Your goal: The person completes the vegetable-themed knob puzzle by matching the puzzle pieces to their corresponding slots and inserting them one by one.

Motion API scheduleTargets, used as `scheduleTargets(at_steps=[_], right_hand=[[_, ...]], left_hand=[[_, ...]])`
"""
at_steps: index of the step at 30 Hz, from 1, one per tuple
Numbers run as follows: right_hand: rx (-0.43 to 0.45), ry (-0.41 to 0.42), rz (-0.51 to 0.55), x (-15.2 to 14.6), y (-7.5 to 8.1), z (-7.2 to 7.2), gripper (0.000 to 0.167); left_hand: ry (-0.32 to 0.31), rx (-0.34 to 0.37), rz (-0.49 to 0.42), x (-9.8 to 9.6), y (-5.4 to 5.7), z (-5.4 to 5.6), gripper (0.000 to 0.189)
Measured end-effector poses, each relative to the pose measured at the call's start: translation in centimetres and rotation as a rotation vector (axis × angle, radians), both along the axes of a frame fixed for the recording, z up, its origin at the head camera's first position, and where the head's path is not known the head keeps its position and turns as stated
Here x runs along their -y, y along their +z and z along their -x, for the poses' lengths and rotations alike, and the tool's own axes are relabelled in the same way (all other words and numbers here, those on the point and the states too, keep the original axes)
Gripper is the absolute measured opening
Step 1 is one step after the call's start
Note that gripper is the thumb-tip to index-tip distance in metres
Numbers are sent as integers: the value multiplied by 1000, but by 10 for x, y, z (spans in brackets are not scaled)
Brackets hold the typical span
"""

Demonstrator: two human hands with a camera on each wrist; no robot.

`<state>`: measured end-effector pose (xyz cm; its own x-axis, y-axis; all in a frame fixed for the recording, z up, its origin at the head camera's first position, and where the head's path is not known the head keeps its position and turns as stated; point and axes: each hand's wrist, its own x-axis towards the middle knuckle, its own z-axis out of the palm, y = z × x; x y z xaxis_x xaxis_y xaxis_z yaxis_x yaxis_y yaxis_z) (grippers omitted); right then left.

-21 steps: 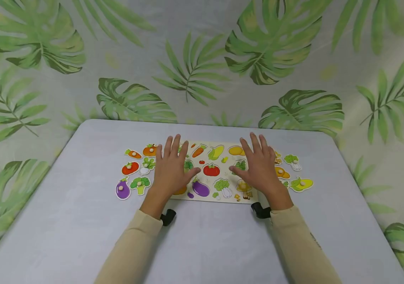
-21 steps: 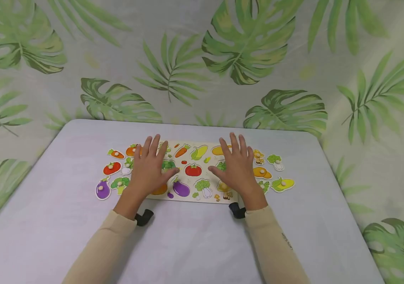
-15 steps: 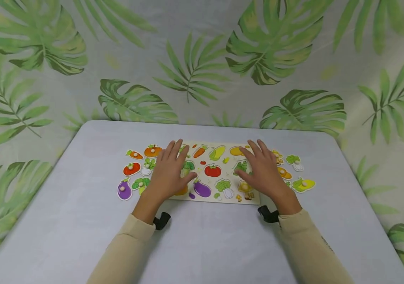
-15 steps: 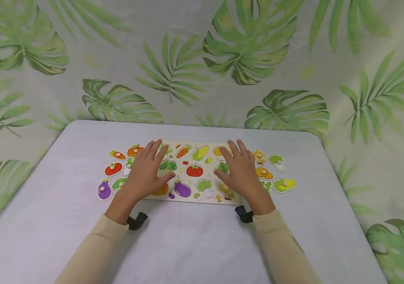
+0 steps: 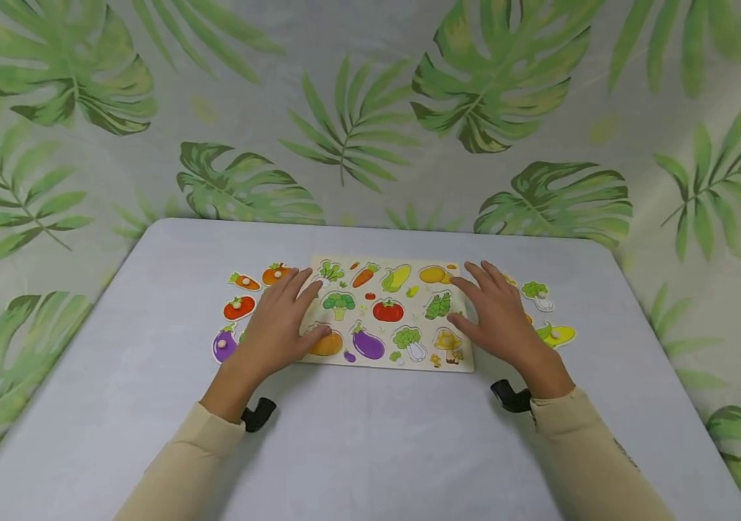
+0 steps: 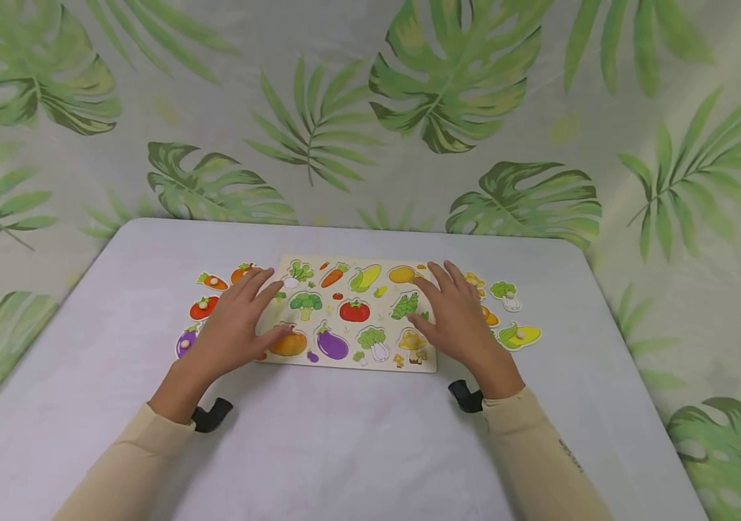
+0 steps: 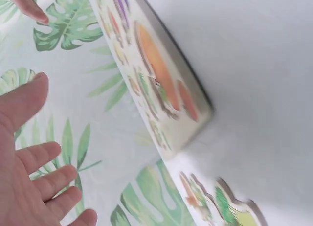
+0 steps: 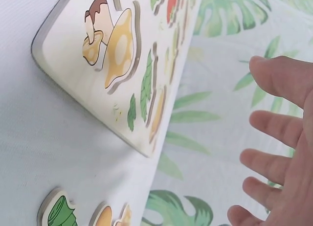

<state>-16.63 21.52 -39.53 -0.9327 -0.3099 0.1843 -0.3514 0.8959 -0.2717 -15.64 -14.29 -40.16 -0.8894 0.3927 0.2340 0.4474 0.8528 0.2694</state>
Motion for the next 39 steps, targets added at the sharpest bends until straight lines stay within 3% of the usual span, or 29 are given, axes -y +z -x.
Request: scheduleTargets(at_steps=[9, 15, 18, 22, 28, 39], right_hand=[[34, 20, -9, -9, 0, -3, 60], [201, 70, 29, -16, -12, 4, 64], [297, 91, 0, -21, -22, 9, 67], [349, 140, -64, -27, -31, 13, 73], [425, 199, -109, -31, -32, 13, 94], [441, 194, -109, -33, -32, 15, 102]], left_hand=[[-24, -12, 14, 14, -10, -2, 71], [-28, 27, -8, 18, -12, -5, 70], [-33, 46, -24, 21, -14, -7, 67], [-41, 70, -17, 27, -18, -10, 63], [-51, 91, 15, 38, -20, -13, 58], [-77, 80, 31, 45, -18, -6, 49]])
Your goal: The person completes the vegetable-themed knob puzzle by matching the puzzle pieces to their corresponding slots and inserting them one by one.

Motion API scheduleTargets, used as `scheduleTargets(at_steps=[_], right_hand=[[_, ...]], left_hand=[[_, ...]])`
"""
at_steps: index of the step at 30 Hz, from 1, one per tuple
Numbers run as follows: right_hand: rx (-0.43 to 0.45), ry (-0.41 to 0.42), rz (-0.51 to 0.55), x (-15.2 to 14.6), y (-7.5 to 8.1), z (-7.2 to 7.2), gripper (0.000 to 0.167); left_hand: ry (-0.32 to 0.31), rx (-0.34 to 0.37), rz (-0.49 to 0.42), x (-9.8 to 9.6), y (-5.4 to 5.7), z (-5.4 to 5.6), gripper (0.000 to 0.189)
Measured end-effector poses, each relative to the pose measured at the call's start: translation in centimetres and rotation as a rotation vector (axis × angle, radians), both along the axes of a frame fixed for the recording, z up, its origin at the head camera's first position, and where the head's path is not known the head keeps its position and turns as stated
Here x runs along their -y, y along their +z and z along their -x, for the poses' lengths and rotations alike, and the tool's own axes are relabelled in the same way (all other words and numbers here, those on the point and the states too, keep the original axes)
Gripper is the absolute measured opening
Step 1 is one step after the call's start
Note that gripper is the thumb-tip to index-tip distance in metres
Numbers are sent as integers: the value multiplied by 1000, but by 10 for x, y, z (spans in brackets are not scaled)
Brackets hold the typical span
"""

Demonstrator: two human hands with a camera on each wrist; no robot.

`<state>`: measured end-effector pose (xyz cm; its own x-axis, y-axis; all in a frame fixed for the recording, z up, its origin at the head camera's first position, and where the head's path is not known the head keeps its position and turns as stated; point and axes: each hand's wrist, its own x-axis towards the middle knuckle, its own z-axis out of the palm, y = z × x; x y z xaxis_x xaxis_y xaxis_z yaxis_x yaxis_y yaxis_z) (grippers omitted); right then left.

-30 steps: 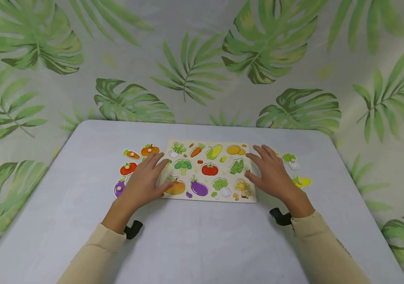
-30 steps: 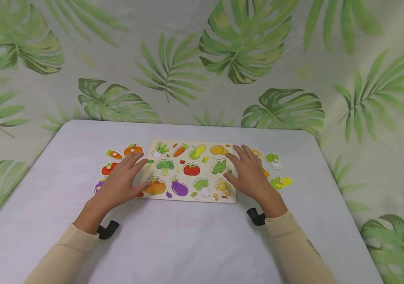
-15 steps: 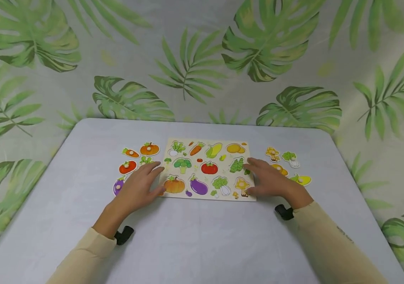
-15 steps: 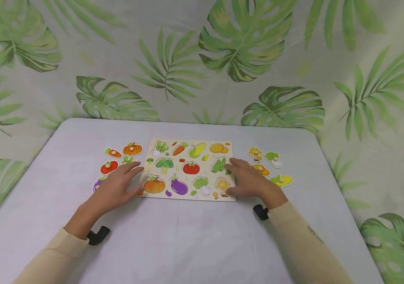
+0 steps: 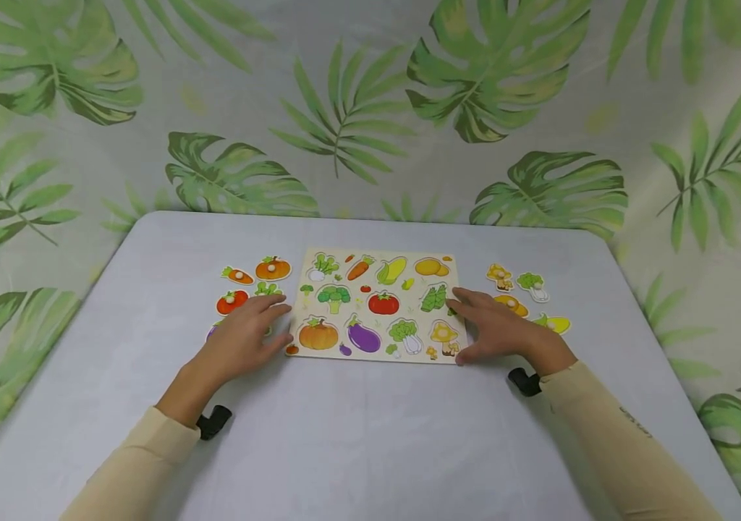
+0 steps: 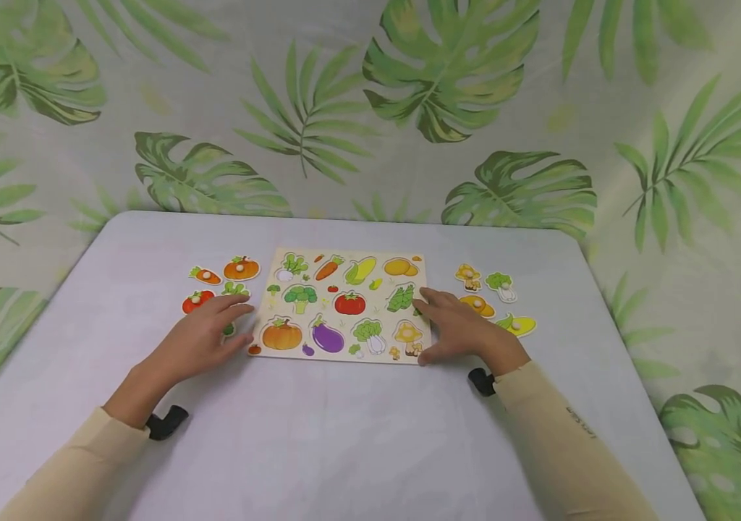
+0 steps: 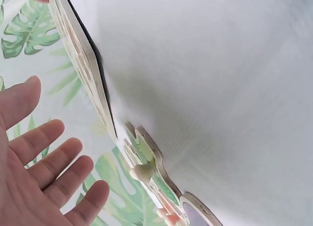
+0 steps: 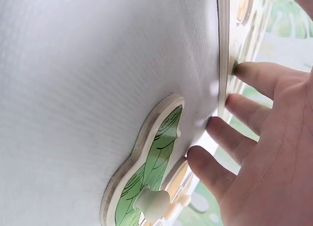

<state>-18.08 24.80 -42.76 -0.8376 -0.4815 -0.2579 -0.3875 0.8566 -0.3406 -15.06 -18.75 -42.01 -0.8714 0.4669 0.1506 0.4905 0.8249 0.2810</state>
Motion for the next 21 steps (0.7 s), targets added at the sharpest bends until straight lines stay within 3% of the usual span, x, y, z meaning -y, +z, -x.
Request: scheduleTargets(at_steps=[7, 15, 21], right_hand=[[-23, 4, -12, 0, 1, 0, 100], [-15, -7, -22, 2, 4, -1, 98], [-22, -7, -24, 1, 1, -2, 98]], left_hand=[[21, 72, -33, 4, -3, 13, 42], [34, 122, -58, 19, 7, 50, 32], [114, 202, -100, 25, 16, 68, 35]])
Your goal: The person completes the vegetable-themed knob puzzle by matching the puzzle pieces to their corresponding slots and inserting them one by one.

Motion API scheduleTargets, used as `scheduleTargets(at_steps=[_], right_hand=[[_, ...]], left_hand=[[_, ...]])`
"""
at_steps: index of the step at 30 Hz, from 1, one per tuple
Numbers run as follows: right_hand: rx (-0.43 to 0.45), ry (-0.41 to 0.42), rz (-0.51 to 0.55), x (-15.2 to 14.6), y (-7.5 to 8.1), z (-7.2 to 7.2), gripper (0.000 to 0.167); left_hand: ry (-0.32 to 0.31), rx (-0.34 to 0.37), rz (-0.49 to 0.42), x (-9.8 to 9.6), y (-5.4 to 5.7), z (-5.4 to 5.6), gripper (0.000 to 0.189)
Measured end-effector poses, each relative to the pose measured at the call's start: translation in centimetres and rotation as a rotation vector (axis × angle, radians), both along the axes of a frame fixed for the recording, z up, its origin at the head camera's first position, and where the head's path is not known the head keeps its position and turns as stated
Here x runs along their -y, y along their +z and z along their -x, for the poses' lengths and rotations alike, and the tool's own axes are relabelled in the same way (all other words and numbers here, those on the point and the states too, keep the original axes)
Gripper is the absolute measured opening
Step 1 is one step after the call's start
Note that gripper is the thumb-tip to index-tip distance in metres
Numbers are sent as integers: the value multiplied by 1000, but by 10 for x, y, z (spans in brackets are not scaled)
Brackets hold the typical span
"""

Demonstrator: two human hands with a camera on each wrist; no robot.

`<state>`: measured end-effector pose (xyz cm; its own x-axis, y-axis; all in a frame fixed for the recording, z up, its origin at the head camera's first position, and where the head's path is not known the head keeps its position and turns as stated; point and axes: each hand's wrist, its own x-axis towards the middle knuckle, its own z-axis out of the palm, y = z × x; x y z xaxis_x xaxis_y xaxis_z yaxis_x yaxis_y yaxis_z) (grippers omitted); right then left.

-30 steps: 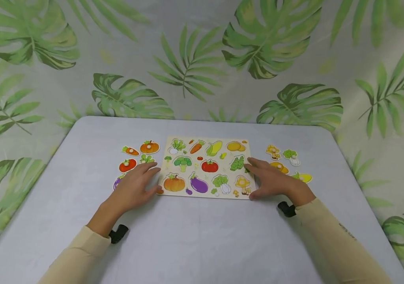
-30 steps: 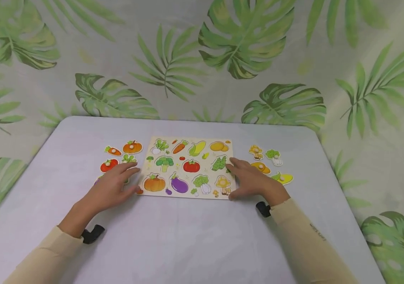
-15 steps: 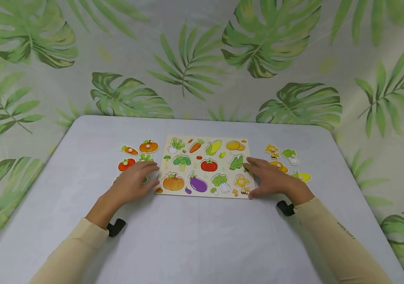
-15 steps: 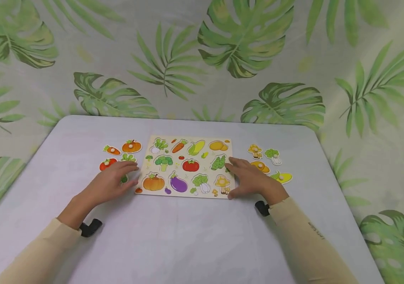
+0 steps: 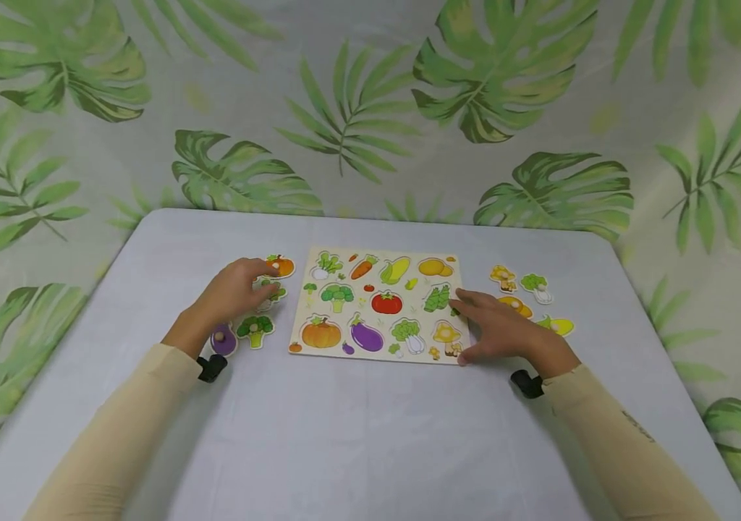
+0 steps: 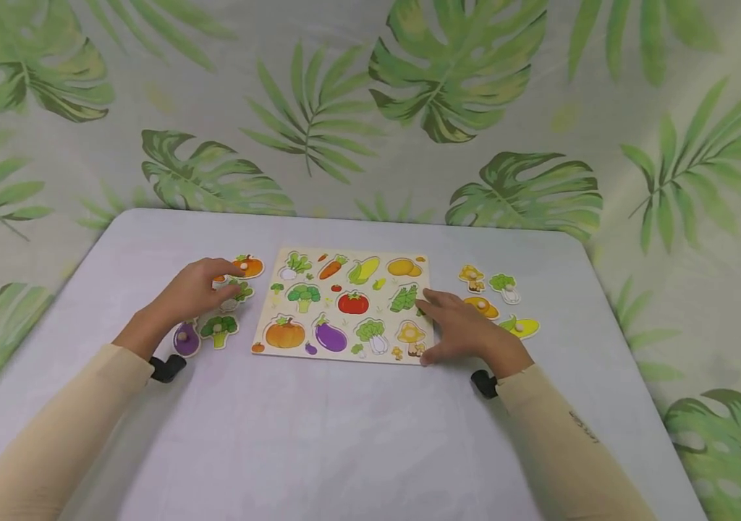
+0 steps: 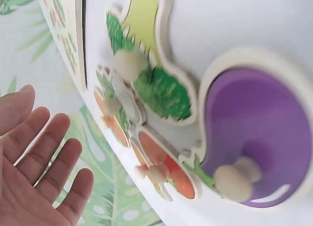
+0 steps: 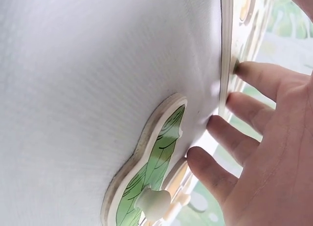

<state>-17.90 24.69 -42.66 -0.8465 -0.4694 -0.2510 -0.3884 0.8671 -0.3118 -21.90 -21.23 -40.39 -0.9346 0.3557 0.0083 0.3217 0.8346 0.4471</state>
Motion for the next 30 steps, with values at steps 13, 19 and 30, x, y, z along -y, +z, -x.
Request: scheduleTargets(at_steps=[13, 19, 30], right_hand=[[-10, 6, 14, 0, -5, -1, 99], [-10, -6, 2, 1, -4, 0, 99], [-21, -3, 1, -1, -3, 0, 98]], left_hand=[[60, 48, -32, 9, -4, 23, 35], [70, 79, -62, 12, -9, 30, 36], [89, 123, -30, 8, -11, 46, 36]])
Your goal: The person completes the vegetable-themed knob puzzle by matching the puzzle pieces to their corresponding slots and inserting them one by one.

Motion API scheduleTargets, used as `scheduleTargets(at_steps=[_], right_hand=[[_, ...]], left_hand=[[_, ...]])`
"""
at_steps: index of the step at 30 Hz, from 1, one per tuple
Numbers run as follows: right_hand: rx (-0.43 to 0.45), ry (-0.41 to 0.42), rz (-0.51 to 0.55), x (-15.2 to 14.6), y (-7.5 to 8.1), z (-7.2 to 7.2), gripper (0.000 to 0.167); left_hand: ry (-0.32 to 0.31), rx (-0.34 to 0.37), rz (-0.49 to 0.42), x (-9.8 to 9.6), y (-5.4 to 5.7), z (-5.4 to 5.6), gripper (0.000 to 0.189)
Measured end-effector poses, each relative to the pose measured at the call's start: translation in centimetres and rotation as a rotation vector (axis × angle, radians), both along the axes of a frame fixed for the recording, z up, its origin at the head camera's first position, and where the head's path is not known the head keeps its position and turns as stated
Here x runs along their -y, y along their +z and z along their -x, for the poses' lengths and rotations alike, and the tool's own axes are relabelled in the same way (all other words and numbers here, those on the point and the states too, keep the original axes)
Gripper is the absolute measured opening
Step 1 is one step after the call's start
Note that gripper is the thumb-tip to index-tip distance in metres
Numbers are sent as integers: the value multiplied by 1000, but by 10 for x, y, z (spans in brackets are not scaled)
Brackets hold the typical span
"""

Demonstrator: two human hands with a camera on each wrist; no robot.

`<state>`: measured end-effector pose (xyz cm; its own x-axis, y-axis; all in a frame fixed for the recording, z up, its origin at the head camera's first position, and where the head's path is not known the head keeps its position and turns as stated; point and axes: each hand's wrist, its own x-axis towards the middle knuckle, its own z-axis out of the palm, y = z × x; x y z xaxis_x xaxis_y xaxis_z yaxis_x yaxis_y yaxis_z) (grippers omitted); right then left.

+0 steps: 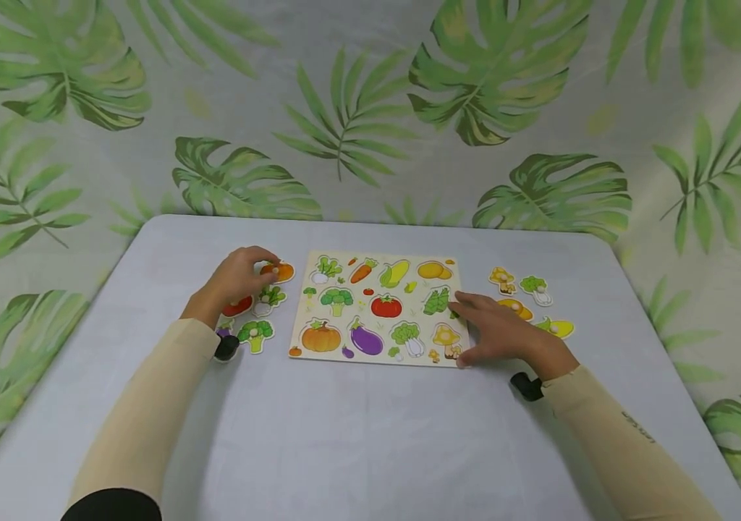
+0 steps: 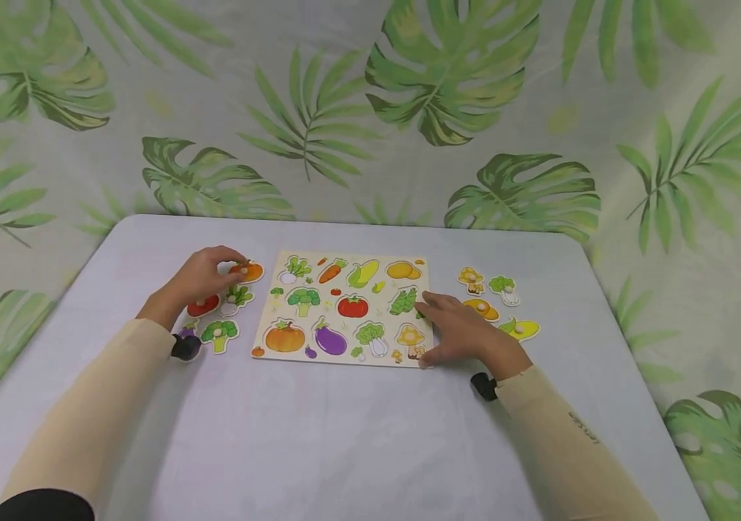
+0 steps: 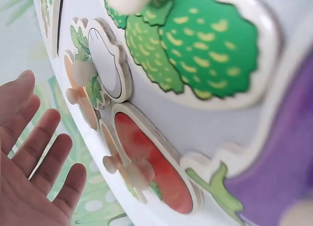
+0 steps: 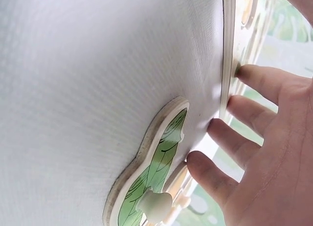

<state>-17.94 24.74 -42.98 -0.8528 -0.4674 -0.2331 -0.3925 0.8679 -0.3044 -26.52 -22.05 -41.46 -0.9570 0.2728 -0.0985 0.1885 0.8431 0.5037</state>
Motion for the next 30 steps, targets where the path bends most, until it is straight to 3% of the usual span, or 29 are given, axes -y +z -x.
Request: scheduleTargets(at_steps=[7, 11, 20, 30], right_hand=[[8, 3, 5, 0, 2, 0, 98], [1, 10, 2, 0, 2, 0, 98], [-7, 6, -7, 0, 5, 1, 99], [7, -1, 10, 0, 3, 1, 99]], left_hand=[[45, 86, -8, -2, -3, 12, 39], [38, 110, 11, -1, -6, 14, 40], [3, 68, 6, 1, -10, 19, 34], [63, 61, -48, 1, -19, 21, 28]])
